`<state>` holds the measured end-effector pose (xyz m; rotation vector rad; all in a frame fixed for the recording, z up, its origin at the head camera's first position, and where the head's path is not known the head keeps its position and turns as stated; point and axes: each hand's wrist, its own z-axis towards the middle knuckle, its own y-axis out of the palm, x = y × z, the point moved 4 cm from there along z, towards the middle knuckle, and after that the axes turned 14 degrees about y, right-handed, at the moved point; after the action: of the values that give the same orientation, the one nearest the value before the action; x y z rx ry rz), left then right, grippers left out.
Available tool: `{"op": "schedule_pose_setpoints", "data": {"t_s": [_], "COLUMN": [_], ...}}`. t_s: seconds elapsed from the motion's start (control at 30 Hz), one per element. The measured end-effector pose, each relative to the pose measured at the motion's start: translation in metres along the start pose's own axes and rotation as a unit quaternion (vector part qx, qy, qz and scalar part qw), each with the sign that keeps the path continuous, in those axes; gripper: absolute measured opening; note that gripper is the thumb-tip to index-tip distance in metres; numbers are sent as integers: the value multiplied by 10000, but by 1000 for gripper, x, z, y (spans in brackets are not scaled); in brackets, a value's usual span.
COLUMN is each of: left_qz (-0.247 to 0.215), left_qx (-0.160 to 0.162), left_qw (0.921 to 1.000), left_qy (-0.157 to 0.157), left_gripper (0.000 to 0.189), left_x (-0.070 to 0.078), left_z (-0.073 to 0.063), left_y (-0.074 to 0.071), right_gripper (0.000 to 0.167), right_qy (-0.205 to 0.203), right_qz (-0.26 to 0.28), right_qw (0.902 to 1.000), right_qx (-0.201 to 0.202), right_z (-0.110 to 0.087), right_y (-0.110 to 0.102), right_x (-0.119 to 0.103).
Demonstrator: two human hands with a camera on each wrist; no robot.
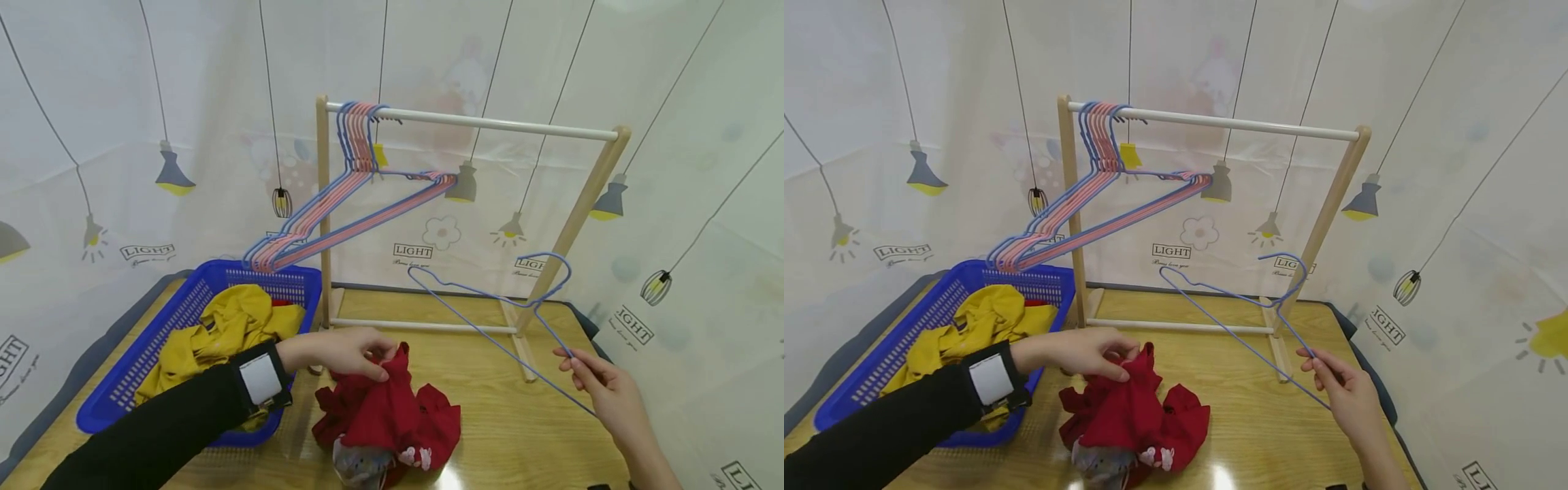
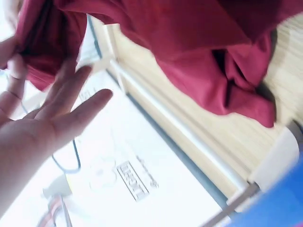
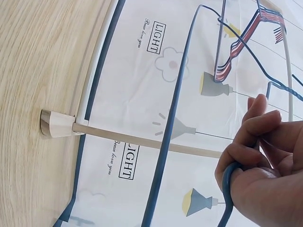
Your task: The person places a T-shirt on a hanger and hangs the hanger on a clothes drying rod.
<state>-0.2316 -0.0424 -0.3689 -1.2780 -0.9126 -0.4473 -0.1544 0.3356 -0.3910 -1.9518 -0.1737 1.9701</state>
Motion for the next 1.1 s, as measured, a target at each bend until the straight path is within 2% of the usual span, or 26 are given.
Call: {"op": "schedule_pose_setpoints", "data": {"t_s": [0.07, 0.13, 0.33, 0.43, 0.53, 0.63, 0.73, 0.83, 0.9, 1.0, 1.1], "left_qz": [53, -78, -1050, -1371, -1475, -1313, -1158, -1215, -1059, -658, -351], "left_qx": [80, 60, -243, -155, 148, 568, 1077, 1621, 1951, 2409, 2841], "left_qw": [9999, 9997, 9930, 9890, 9875, 9885, 9870, 9793, 9749, 9681, 9581], "left_qy": [142, 220, 492, 542, 535, 490, 286, -14, -170, -220, -132], "left_gripper": [21, 20, 24, 18, 13, 13, 21, 37, 43, 33, 20], "left_x": [0, 0, -4, -5, -5, -5, -4, -5, -3, 1, 7], "left_z": [-6, -9, -6, -4, -5, -7, -12, -17, -21, -26, -31], "left_y": [-5, -7, 0, 1, -2, -8, -12, -15, -19, -27, -35], "right_gripper": [24, 25, 24, 25, 25, 26, 26, 28, 30, 34, 37], "right_qy": [16, 10, -63, -57, -72, -212, -445, -671, -820, -1033, -1176], "right_qz": [-47, -133, -7, 110, 76, 72, 121, 191, 264, 374, 449], "right_qw": [10000, 9999, 10000, 9999, 9999, 9997, 9987, 9970, 9953, 9921, 9895], "right_qx": [27, 69, 67, -3, -61, -118, -198, -339, -440, -607, -707], "right_z": [0, 0, 0, -1, -2, -5, -7, -10, -11, -12, -12], "right_y": [0, -1, -1, -1, -4, -9, -13, -16, -18, -20, -23], "right_x": [0, -1, -1, -1, -1, -3, -5, -7, -9, -11, -12]}}
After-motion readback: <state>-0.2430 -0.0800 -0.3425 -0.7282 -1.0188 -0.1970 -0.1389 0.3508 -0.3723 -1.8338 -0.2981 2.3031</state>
